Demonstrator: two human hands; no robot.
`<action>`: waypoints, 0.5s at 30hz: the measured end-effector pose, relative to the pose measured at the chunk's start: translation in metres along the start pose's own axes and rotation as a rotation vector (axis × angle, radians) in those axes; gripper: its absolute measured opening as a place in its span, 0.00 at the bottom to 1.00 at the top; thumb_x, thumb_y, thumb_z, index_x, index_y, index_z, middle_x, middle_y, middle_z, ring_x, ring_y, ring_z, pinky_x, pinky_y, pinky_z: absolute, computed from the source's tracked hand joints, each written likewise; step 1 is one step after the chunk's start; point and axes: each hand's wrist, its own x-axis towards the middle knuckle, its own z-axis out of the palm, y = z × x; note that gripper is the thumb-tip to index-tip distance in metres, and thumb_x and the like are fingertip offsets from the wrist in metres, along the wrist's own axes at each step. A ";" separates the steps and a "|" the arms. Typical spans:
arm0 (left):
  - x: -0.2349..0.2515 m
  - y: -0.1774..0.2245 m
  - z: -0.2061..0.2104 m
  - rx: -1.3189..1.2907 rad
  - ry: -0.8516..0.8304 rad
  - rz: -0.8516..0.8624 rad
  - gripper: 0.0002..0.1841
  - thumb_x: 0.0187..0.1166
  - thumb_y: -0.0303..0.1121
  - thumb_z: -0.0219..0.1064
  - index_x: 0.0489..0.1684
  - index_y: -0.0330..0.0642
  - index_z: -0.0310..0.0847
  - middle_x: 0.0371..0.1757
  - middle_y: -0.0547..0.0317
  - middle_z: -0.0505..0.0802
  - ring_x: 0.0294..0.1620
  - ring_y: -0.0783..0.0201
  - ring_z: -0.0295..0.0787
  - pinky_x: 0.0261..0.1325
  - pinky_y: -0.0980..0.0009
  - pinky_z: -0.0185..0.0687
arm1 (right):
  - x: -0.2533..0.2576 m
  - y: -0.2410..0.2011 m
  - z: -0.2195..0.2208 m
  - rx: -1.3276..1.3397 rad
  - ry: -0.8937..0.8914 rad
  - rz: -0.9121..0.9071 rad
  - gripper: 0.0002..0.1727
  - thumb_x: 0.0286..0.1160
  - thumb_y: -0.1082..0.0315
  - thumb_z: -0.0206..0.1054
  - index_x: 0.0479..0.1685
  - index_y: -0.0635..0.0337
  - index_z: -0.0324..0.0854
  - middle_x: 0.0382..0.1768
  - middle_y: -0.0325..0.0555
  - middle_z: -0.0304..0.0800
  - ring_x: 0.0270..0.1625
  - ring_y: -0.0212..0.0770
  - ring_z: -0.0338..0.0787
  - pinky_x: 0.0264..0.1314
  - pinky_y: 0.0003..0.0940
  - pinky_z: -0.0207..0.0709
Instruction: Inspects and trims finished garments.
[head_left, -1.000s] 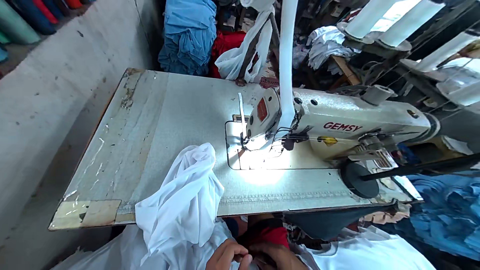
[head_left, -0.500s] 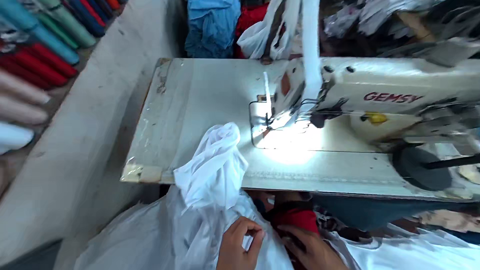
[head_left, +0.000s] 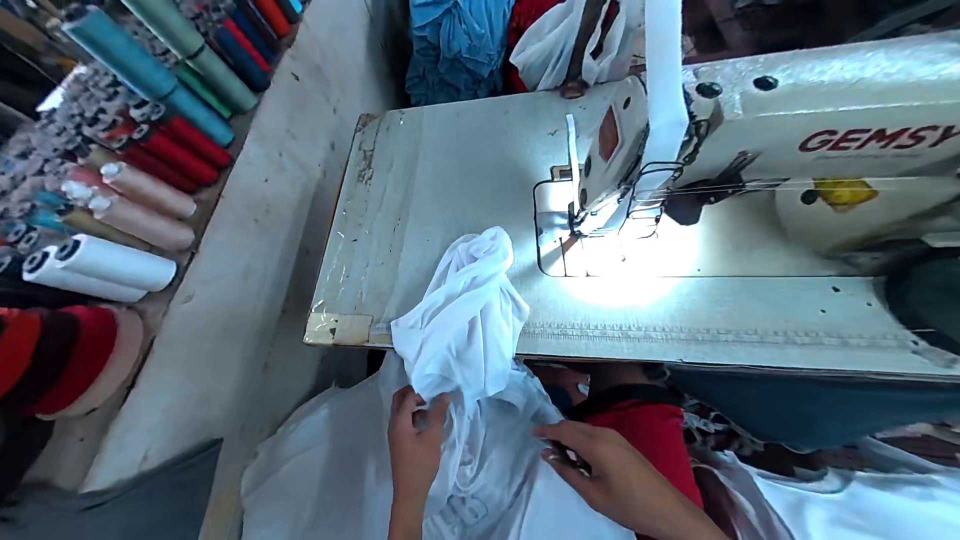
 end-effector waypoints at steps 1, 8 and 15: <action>0.000 -0.001 -0.001 -0.007 -0.005 0.034 0.17 0.74 0.39 0.75 0.47 0.31 0.87 0.57 0.45 0.89 0.52 0.64 0.90 0.53 0.69 0.90 | 0.005 -0.004 0.000 0.000 0.006 -0.035 0.17 0.80 0.60 0.68 0.65 0.49 0.87 0.46 0.40 0.94 0.40 0.36 0.92 0.43 0.40 0.89; -0.031 0.029 -0.029 -0.422 0.016 0.069 0.03 0.79 0.28 0.69 0.44 0.43 0.83 0.36 0.68 0.93 0.39 0.74 0.92 0.47 0.74 0.91 | 0.014 -0.021 0.005 0.091 0.057 -0.073 0.17 0.81 0.60 0.67 0.65 0.49 0.87 0.46 0.38 0.94 0.38 0.30 0.90 0.40 0.30 0.88; -0.050 0.074 -0.023 -0.695 -0.215 0.025 0.17 0.70 0.31 0.79 0.57 0.46 0.89 0.49 0.62 0.97 0.49 0.71 0.94 0.55 0.72 0.92 | 0.022 -0.082 -0.002 0.107 0.167 -0.159 0.28 0.81 0.48 0.69 0.75 0.52 0.79 0.40 0.45 0.86 0.30 0.32 0.80 0.29 0.25 0.76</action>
